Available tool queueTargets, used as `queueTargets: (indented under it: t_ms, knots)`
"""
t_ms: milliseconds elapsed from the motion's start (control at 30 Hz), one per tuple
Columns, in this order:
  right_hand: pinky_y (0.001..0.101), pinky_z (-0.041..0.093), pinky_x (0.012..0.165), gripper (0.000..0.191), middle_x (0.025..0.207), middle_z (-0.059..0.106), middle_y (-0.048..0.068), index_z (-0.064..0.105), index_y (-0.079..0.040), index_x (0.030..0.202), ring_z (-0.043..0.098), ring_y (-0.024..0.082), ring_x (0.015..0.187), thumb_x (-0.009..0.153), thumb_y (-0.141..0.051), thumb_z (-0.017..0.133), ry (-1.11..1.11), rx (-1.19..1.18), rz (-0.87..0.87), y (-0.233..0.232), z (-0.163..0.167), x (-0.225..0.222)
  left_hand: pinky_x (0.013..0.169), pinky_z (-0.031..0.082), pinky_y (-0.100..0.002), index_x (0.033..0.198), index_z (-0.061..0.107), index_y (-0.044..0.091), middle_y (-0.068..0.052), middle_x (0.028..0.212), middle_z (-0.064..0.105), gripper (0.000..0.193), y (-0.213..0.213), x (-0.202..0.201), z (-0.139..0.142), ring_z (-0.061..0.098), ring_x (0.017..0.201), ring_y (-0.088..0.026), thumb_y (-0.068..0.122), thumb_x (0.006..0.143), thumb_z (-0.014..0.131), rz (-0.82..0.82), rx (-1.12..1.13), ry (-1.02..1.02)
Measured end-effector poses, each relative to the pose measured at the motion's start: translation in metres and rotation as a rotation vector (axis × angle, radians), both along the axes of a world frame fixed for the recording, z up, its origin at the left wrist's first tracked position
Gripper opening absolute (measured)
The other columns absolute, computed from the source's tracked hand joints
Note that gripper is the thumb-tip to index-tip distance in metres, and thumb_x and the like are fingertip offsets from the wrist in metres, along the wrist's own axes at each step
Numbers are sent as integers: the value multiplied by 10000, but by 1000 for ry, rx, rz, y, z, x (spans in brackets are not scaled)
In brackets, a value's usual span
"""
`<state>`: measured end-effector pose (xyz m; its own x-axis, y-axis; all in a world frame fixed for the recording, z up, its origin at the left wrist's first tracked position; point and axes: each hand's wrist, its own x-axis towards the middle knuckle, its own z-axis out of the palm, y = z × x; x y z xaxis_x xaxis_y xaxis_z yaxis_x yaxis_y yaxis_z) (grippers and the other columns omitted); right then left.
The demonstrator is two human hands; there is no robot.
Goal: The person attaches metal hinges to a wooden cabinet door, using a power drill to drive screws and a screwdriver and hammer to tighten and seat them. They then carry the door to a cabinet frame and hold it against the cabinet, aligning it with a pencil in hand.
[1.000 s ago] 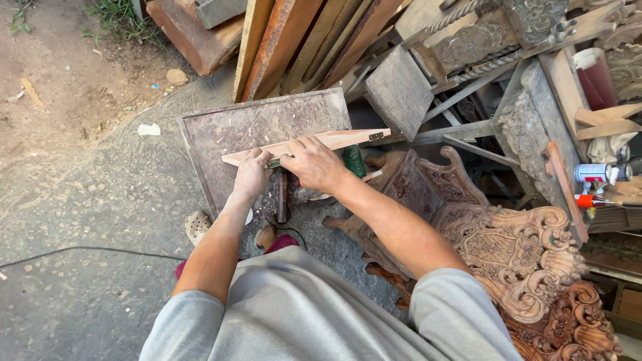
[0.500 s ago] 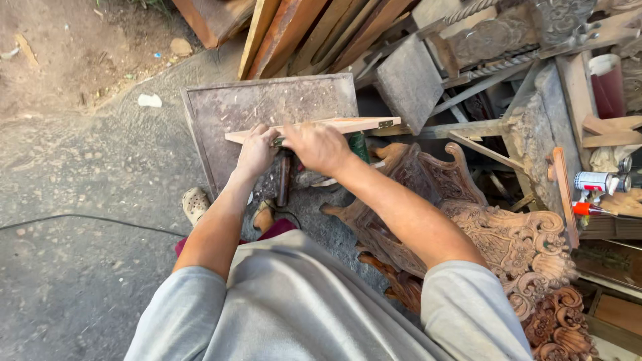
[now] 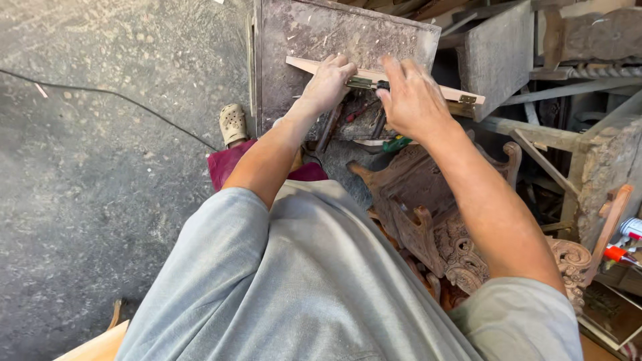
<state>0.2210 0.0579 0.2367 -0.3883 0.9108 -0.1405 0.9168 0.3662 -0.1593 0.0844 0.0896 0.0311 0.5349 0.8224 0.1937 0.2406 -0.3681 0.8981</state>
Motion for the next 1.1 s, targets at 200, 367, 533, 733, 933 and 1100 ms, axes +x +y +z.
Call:
queueTargets:
  t_ms: [200, 367, 533, 733, 933, 1100]
  knots:
    - [532, 518, 753, 228, 870, 619, 206, 537, -17, 1148, 646, 433, 826, 1040, -157, 681, -159, -140, -31, 0, -10, 7, 939, 495, -471, 1007, 682, 65, -134, 1054, 642, 284, 1, 2, 1, 592, 1072, -384, -32, 742, 713, 15, -2, 8]
    - [502, 533, 710, 325, 831, 627, 201, 599, 38, 1193, 655, 403, 783, 936, -122, 717, -156, -66, -18, -1, -14, 17, 953, 486, -464, 1025, 683, 54, -131, 1039, 639, 307, 0, 2, -1, 595, 1080, -365, -31, 730, 705, 18, -6, 18]
    - [464, 576, 764, 225, 864, 643, 204, 660, -40, 1203, 697, 350, 828, 979, -38, 643, -273, -67, 170, -1, -15, 17, 948, 482, -466, 1003, 683, 52, -133, 1042, 636, 270, -2, 2, -2, 587, 1074, -369, -15, 744, 713, 32, 6, 3]
    - [487, 535, 646, 394, 723, 607, 163, 636, 57, 1335, 643, 392, 694, 1024, -176, 704, -187, -119, -152, 1, -12, 16, 933, 477, -479, 979, 680, 48, -133, 1023, 630, 212, -2, 0, -3, 587, 1073, -374, 1, 778, 724, 33, -2, 1]
    - [492, 557, 828, 203, 863, 674, 176, 642, 29, 1168, 701, 368, 865, 1021, -106, 605, -288, 22, 496, 3, -4, 10, 937, 481, -476, 993, 691, 58, -137, 1021, 631, 249, -3, 1, -8, 587, 1073, -380, -14, 755, 708, 33, 5, 2]
    - [515, 484, 803, 344, 866, 657, 221, 603, -17, 1316, 640, 442, 859, 1095, -280, 592, -399, -384, -365, 5, -19, 0, 950, 474, -476, 977, 680, 60, -130, 1022, 633, 220, -3, 2, -14, 590, 1078, -379, 3, 775, 745, 40, 28, -37]
